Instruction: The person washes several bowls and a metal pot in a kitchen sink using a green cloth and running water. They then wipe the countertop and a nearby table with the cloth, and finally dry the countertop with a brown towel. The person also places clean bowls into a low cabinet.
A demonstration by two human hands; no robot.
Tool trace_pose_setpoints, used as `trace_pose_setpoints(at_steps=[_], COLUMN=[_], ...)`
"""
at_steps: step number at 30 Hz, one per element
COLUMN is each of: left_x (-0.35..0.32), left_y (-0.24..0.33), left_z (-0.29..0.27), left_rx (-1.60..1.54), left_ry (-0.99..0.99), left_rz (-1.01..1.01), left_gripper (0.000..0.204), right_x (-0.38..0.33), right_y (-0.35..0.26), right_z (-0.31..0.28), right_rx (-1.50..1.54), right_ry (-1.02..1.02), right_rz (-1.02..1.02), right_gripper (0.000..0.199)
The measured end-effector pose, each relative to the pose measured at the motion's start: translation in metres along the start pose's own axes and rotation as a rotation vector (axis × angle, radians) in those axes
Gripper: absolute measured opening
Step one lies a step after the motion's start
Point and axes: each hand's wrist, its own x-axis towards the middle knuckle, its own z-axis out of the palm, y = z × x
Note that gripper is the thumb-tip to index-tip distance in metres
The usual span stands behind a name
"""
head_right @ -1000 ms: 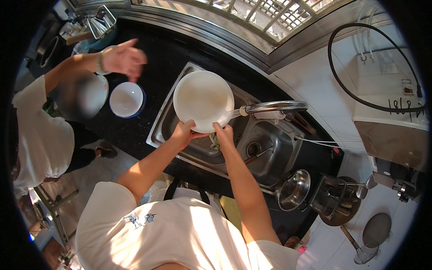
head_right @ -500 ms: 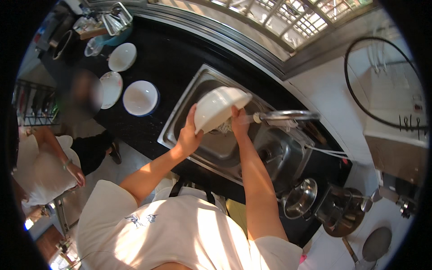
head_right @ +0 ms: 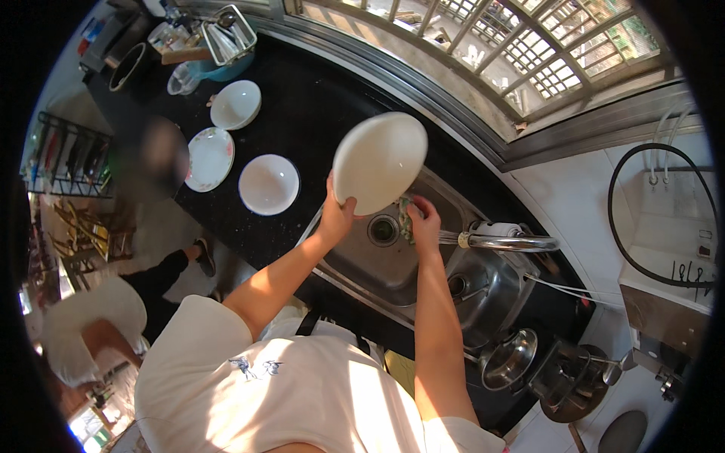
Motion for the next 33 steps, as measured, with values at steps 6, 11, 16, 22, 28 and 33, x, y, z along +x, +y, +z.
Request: trace_pose_setpoints(at_steps=[6,11,16,22,28,33], left_x=[0.052,0.078,0.089,0.099,0.096,0.044], left_y=[0.009,-0.001,-0.016,-0.030,-0.041,-0.084], left_z=[-0.002,-0.009,-0.022,-0.024,-0.018,0.019], left_rx=[-0.478,-0.643,-0.820,-0.867,-0.839,-0.511], left_ry=[0.069,0.118,0.144,0.198,0.341,-0.025], left_rz=[-0.309,-0.377,-0.378,-0.392,-0.421,-0.608], left_gripper=[0.048,0.044,0.043,0.042,0.043,0.053], right_x=[-0.039,-0.063,-0.080,-0.074,-0.071,-0.063], right_y=[0.034,0.049,0.006,-0.016,-0.048,-0.043], right_z=[-0.047,-0.057,-0.047,-0.044,-0.034,-0.020], right_rx=[-0.164,-0.066,-0.766,-0.658,-0.454,-0.367], right_ry=[0.144,0.272,0.327,0.278,0.258,0.358], right_rz=[0.188,0.066,-0.262,-0.181,-0.289,-0.375], right_gripper=[0.028,0.014,0.013,0.009,0.007,0.009])
